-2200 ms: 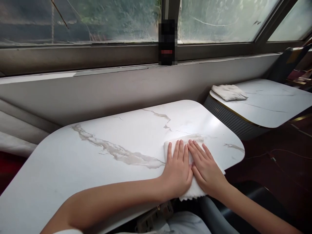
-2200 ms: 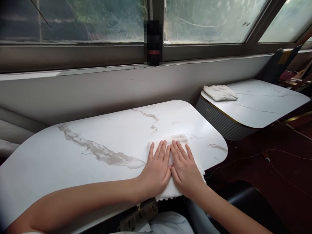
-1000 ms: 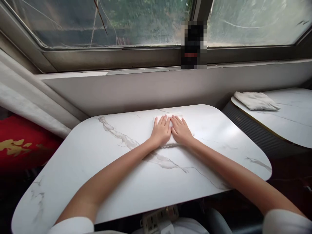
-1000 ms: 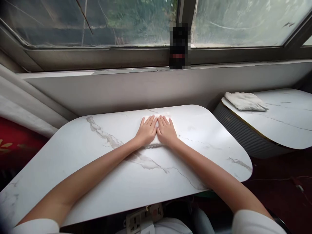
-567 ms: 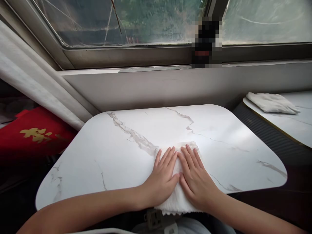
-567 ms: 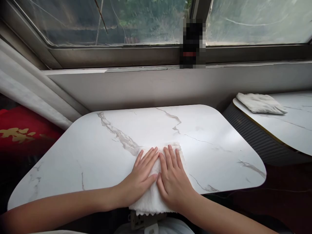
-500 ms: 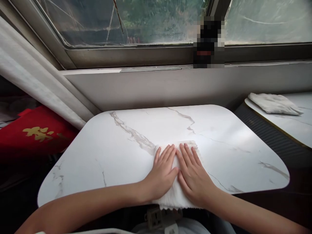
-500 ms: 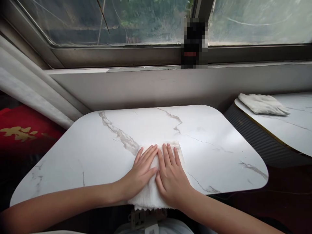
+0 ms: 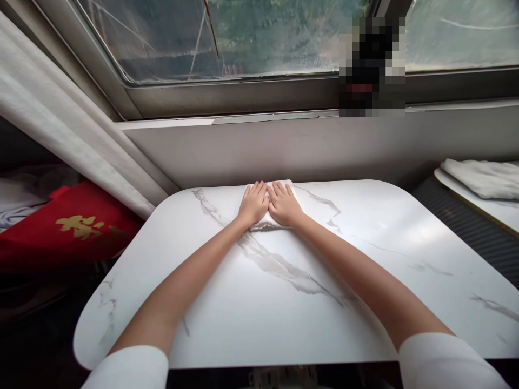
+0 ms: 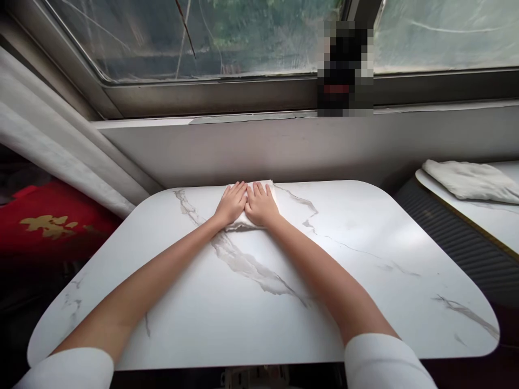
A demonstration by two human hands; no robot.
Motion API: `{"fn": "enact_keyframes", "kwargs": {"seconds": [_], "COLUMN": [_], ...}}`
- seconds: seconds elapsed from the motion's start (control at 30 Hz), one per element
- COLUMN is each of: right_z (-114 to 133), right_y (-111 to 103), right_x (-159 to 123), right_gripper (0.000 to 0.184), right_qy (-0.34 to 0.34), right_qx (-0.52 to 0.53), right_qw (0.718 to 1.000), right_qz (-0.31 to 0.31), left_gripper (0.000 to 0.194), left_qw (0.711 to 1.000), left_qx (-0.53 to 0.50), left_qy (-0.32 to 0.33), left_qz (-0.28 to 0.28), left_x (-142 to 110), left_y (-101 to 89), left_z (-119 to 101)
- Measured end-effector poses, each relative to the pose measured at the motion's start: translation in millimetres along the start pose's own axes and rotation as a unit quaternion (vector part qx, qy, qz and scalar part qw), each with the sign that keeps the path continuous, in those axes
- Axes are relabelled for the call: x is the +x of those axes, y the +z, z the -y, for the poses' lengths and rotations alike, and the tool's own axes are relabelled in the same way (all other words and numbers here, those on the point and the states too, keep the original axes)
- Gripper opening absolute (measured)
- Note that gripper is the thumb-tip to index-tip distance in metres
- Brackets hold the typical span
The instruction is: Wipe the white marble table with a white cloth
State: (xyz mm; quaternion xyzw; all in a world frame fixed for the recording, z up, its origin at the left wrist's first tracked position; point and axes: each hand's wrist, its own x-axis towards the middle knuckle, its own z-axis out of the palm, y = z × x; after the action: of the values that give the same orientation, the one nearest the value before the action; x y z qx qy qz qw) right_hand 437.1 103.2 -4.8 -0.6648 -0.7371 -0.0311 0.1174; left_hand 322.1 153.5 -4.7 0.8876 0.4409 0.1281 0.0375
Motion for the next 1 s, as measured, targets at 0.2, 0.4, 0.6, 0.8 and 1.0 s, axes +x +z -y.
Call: {"fn": "enact_keyframes", "kwargs": {"seconds": [0.2,0.4,0.6,0.8,1.0], "right_z": [-6.3,1.8,42.5,96.0,118.6], "right_y": [9.7,3.6,-11.4,-29.3,-47.4], "right_x": [27.2,7.3,-64.4,-162.8,-200.8], "right_gripper": [0.054,0.053,0.055,0.061,0.075], "right_qy": [0.009,0.004,-0.008,-0.068,-0.108], "right_qx": [-0.008,-0.020,-0.006,0.082,0.237], "right_qw": [1.000,1.000,1.000,0.993,0.956], "right_qz": [-0.021,-0.012,0.009,0.044,0.133], "left_gripper": [0.051,0.050,0.050,0.053,0.058], "left_qw": [1.000,1.000,0.999,0.996,0.994], "left_qx": [0.021,0.021,0.015,0.006,0.001], "left_qy": [-0.007,-0.003,0.041,0.088,0.094], "left_qz": [-0.004,-0.007,-0.008,0.020,0.046], "left_x": [26.3,6.4,-74.2,-195.9,-256.0], "left_y": [2.7,-0.3,-12.8,-39.1,-58.9], "left_z": [12.7,5.8,-9.4,-26.8,-28.1]}}
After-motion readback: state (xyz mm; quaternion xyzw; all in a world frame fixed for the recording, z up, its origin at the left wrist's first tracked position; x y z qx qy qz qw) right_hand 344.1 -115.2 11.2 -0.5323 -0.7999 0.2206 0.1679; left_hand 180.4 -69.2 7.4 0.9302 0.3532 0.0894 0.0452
